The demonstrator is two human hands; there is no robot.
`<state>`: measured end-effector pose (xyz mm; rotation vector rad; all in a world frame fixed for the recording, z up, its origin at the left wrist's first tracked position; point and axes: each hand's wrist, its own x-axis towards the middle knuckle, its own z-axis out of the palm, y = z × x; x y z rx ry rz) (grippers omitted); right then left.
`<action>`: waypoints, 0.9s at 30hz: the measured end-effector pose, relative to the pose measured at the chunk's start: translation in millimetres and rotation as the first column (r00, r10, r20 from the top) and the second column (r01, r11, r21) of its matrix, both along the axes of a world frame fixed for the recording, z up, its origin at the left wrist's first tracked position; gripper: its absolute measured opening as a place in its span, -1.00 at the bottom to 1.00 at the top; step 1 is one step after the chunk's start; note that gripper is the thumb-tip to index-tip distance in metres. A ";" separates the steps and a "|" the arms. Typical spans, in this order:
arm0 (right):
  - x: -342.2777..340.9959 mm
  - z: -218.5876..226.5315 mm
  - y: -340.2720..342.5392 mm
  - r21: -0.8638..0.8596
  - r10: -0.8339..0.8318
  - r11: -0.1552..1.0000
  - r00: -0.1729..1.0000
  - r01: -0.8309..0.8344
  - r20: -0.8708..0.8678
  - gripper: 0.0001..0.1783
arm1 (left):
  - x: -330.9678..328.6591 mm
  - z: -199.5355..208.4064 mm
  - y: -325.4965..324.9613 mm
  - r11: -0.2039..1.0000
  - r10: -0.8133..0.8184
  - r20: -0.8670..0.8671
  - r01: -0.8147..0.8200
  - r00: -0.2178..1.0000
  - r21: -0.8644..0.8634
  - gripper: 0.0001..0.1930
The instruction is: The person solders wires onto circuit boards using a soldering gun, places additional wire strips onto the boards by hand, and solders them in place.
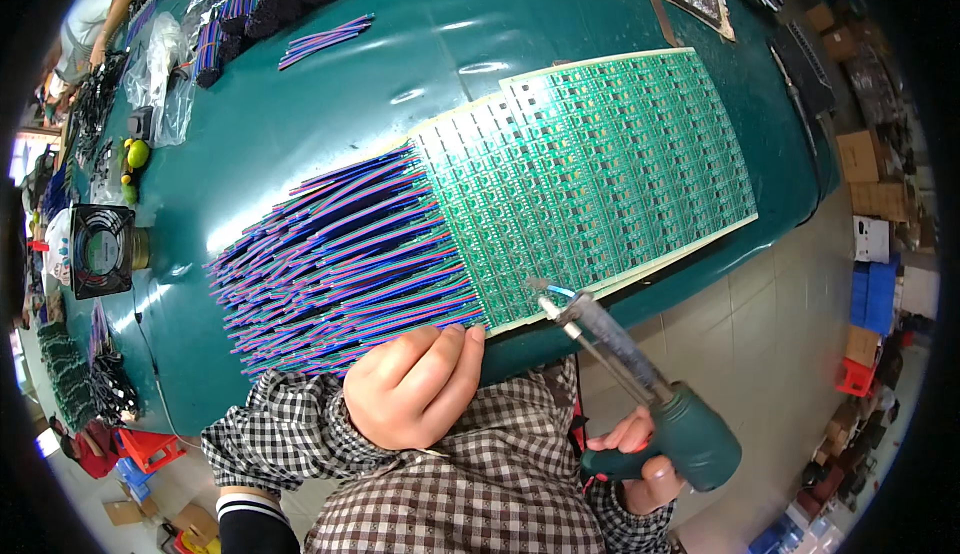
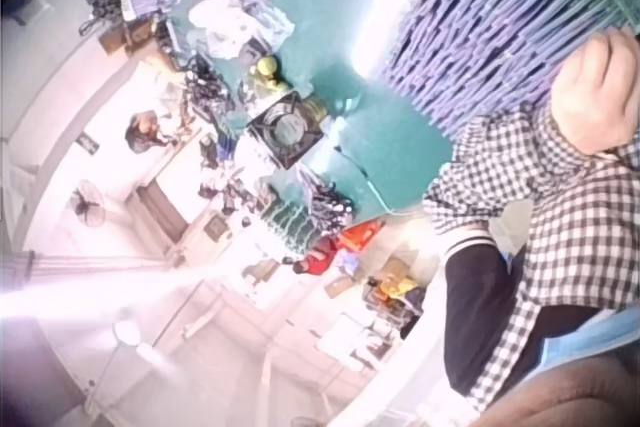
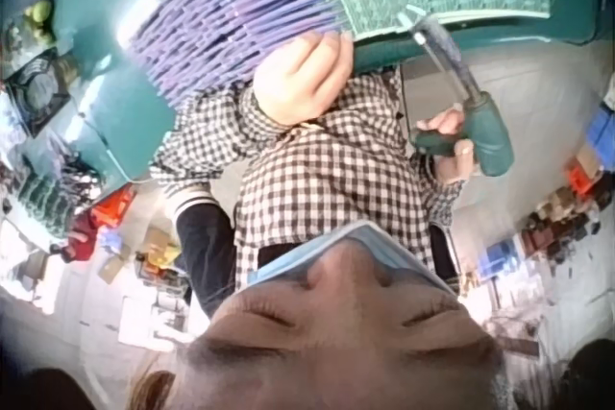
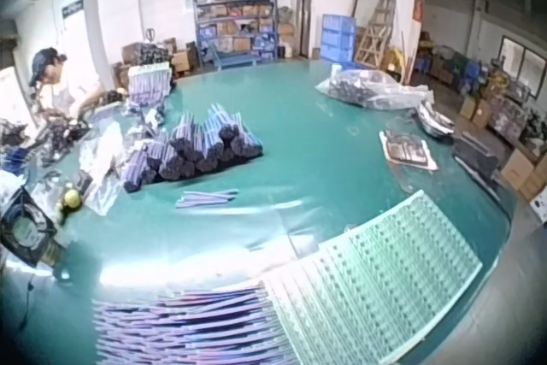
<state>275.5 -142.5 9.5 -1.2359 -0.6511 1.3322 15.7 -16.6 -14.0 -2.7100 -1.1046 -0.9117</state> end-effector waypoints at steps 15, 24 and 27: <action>42.8 -2.6 117.0 0.247 -0.276 0.921 0.952 0.301 -0.131 -0.42 | -116.6 56.4 133.3 0.902 0.193 0.271 -0.062 0.943 -0.428 -0.67; 67.4 7.2 125.2 -0.013 -0.155 0.988 0.981 0.154 -0.116 -0.38 | -137.6 -52.4 260.3 0.886 0.363 0.043 -0.331 0.931 -0.324 -0.92; 64.4 8.2 142.8 0.009 -0.283 0.959 0.959 0.283 -0.017 -0.39 | -125.1 -48.8 253.5 0.902 0.328 0.120 -0.272 0.937 -0.335 -0.88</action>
